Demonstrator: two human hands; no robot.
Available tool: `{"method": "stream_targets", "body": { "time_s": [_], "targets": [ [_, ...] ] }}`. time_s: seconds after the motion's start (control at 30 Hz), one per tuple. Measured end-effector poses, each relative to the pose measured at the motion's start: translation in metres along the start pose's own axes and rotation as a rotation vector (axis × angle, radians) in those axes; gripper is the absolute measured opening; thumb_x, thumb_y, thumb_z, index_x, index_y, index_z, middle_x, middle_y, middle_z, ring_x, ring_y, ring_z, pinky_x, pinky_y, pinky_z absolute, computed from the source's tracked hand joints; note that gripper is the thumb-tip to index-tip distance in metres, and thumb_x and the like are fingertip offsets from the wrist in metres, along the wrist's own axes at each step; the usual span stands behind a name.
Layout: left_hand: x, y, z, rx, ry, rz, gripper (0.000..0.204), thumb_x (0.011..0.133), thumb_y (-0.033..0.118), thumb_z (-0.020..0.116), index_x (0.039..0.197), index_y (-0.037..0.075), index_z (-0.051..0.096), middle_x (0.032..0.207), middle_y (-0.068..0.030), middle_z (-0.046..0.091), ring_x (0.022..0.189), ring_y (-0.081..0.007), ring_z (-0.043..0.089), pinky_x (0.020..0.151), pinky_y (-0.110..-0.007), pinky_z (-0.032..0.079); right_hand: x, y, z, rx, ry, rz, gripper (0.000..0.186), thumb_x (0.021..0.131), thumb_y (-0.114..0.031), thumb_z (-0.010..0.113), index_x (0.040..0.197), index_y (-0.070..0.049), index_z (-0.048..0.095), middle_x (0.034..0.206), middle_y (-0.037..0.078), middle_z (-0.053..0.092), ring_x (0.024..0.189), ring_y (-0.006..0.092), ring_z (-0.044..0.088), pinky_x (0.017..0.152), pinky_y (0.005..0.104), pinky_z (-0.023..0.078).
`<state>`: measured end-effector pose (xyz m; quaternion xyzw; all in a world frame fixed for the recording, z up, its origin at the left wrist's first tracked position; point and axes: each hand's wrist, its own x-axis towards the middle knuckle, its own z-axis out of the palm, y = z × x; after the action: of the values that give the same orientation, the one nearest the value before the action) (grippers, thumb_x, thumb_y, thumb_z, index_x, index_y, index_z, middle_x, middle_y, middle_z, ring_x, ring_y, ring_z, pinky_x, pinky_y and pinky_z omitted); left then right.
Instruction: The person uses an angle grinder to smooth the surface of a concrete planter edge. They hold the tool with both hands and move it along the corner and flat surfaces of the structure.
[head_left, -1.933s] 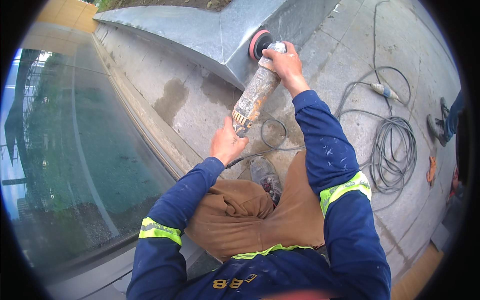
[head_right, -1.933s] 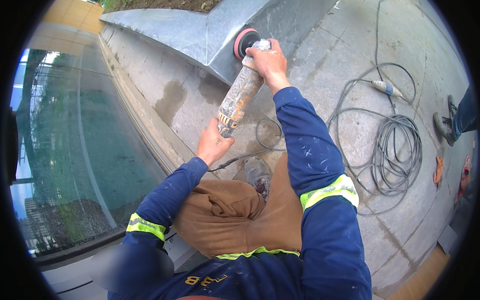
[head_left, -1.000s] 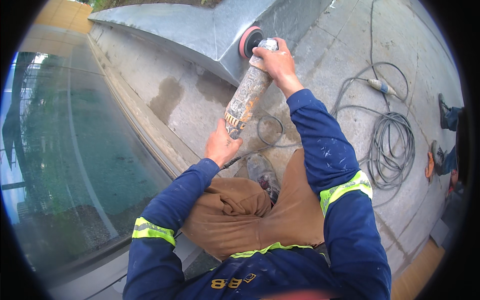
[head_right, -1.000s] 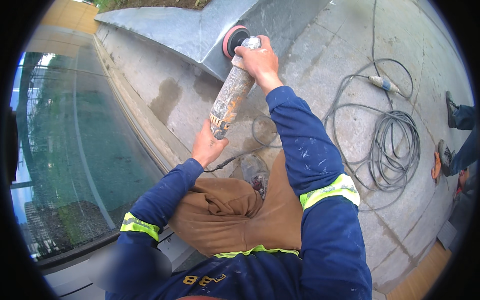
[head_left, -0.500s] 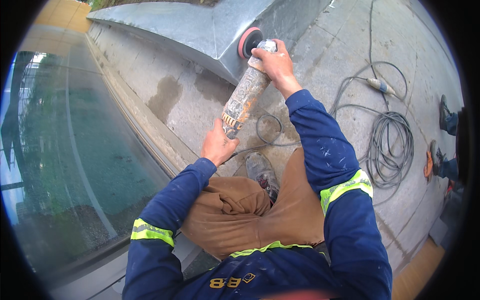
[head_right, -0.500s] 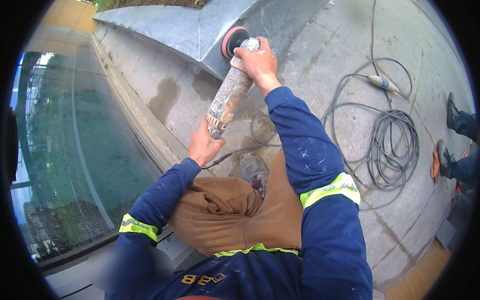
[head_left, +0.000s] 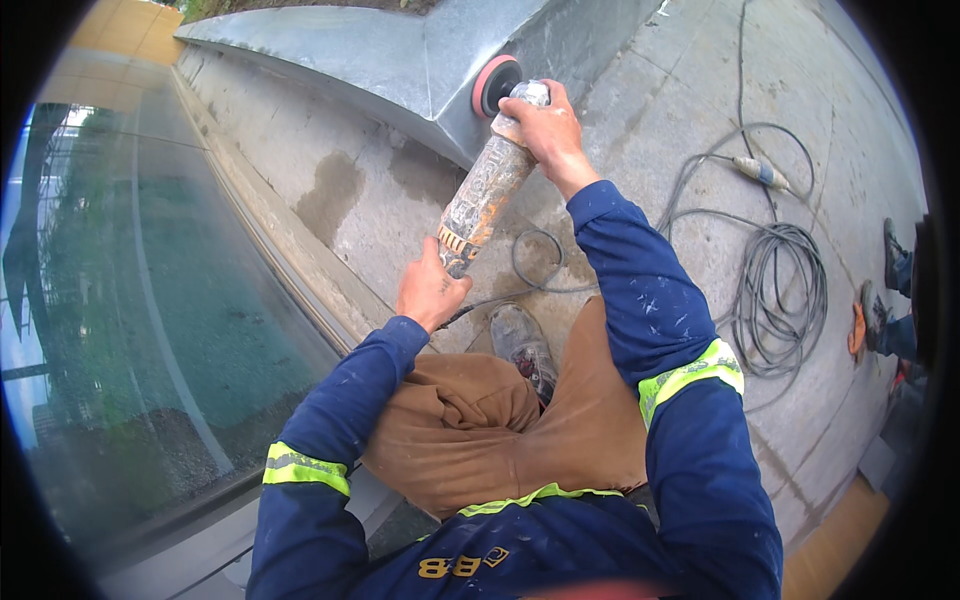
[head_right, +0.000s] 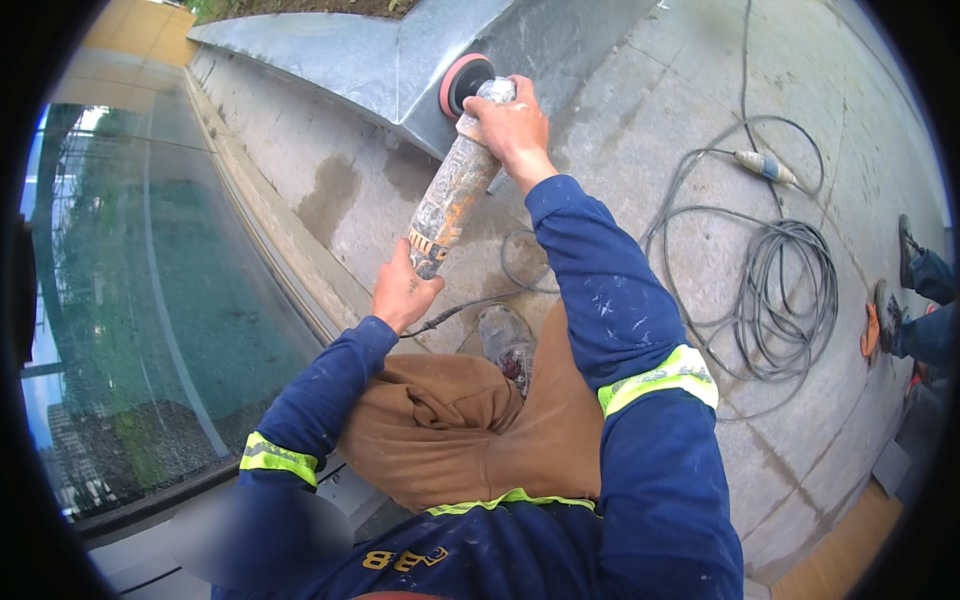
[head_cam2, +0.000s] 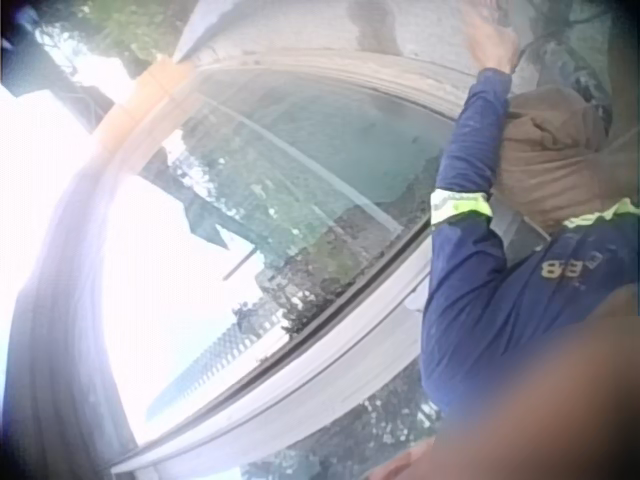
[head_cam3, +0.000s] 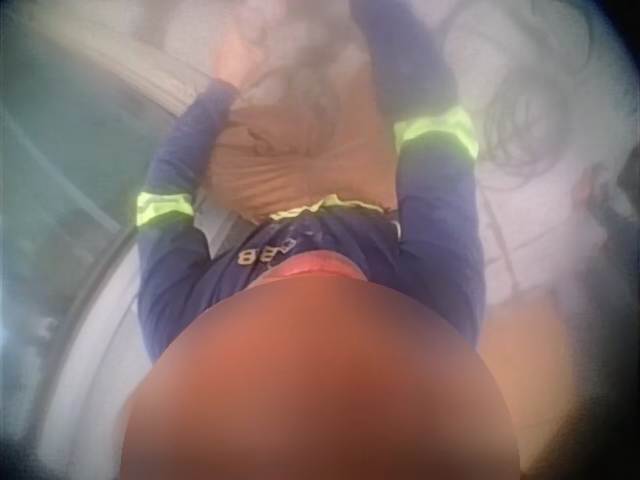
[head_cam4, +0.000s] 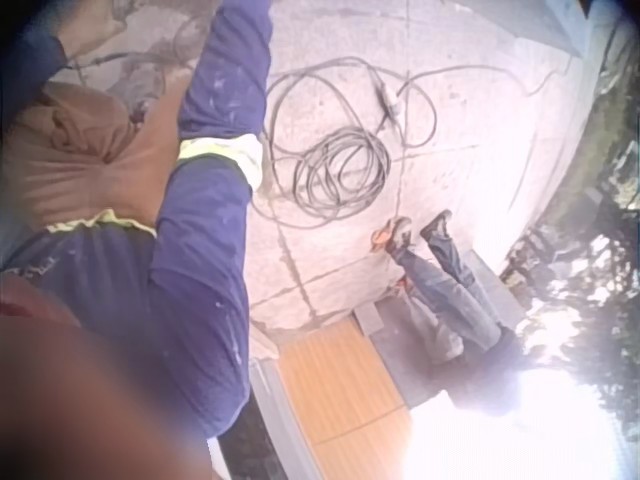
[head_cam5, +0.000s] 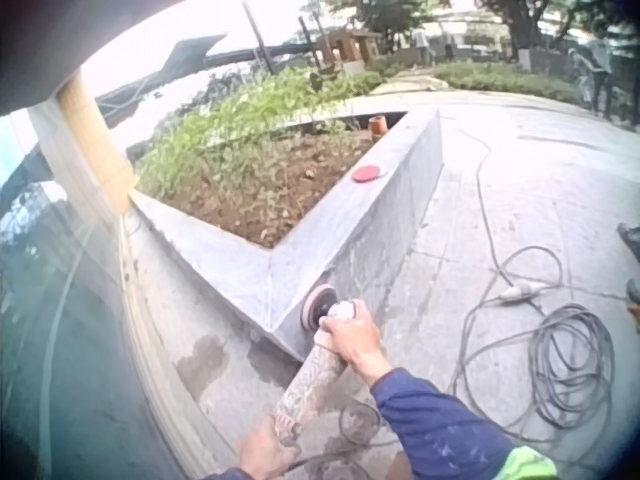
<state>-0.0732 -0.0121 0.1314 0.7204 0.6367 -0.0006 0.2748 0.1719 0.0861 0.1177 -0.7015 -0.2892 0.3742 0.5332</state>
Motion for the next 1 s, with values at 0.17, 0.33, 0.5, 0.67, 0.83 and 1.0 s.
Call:
{"method": "stream_targets", "body": {
  "time_s": [0.17, 0.33, 0.5, 0.67, 0.83, 1.0],
  "targets": [
    [0.001, -0.003, 0.001, 0.004, -0.008, 0.009, 0.062, 0.074, 0.022, 0.075, 0.125, 0.0, 0.048, 0.095, -0.0309, 0.07, 0.094, -0.0494, 0.067, 0.083, -0.05, 0.053, 0.0, 0.003, 0.001, 0.017, -0.015, 0.016, 0.081, 0.075, -0.041, 0.076, 0.142, -0.007, 0.049, 0.121, 0.024, 0.069, 0.115, 0.0382, 0.066, 0.099, 0.0416, 0.05],
    [-0.001, 0.001, -0.002, -0.027, 0.018, 0.005, 0.059, 0.074, 0.022, 0.075, 0.122, 0.0, 0.048, 0.095, -0.0304, 0.07, 0.095, -0.0494, 0.067, 0.083, -0.051, 0.053, -0.004, -0.009, -0.002, 0.009, -0.003, -0.039, 0.08, 0.075, -0.041, 0.076, 0.142, -0.008, 0.049, 0.121, 0.024, 0.069, 0.115, 0.0389, 0.066, 0.1, 0.0418, 0.05],
    [-0.002, -0.001, 0.002, -0.034, 0.005, 0.019, 0.057, 0.074, 0.021, 0.075, 0.119, -0.001, 0.048, 0.095, -0.0294, 0.07, 0.093, -0.0496, 0.067, 0.081, -0.05, 0.054, -0.004, -0.009, -0.004, -0.063, -0.037, 0.017, 0.08, 0.075, -0.042, 0.075, 0.143, -0.008, 0.048, 0.119, 0.024, 0.069, 0.113, 0.0395, 0.066, 0.098, 0.0434, 0.051],
    [-0.001, -0.001, 0.003, -0.051, 0.056, 0.038, 0.056, 0.075, 0.021, 0.075, 0.118, -0.001, 0.048, 0.097, -0.029, 0.07, 0.091, -0.0493, 0.068, 0.079, -0.049, 0.054, -0.009, -0.018, -0.006, -0.025, -0.025, -0.024, 0.08, 0.074, -0.04, 0.076, 0.142, -0.007, 0.048, 0.119, 0.024, 0.069, 0.113, 0.0388, 0.067, 0.099, 0.0418, 0.051],
    [0.001, -0.009, 0.009, -0.099, 0.032, 0.067, 0.055, 0.075, 0.02, 0.074, 0.119, -0.001, 0.047, 0.097, -0.0294, 0.07, 0.092, -0.0495, 0.068, 0.08, -0.049, 0.054, -0.009, -0.017, -0.004, -0.057, -0.024, -0.012, 0.08, 0.074, -0.039, 0.076, 0.141, -0.007, 0.049, 0.119, 0.024, 0.07, 0.112, 0.0389, 0.067, 0.098, 0.0419, 0.052],
    [0.002, -0.007, 0.01, -0.038, 0.036, 0.022, 0.056, 0.076, 0.02, 0.074, 0.121, 0.0, 0.048, 0.095, -0.03, 0.07, 0.092, -0.0504, 0.067, 0.08, -0.05, 0.054, -0.005, -0.01, -0.002, -0.018, -0.006, -0.005, 0.079, 0.073, -0.039, 0.076, 0.141, -0.007, 0.05, 0.12, 0.023, 0.069, 0.113, 0.0387, 0.067, 0.099, 0.0417, 0.051]
  ]
}}
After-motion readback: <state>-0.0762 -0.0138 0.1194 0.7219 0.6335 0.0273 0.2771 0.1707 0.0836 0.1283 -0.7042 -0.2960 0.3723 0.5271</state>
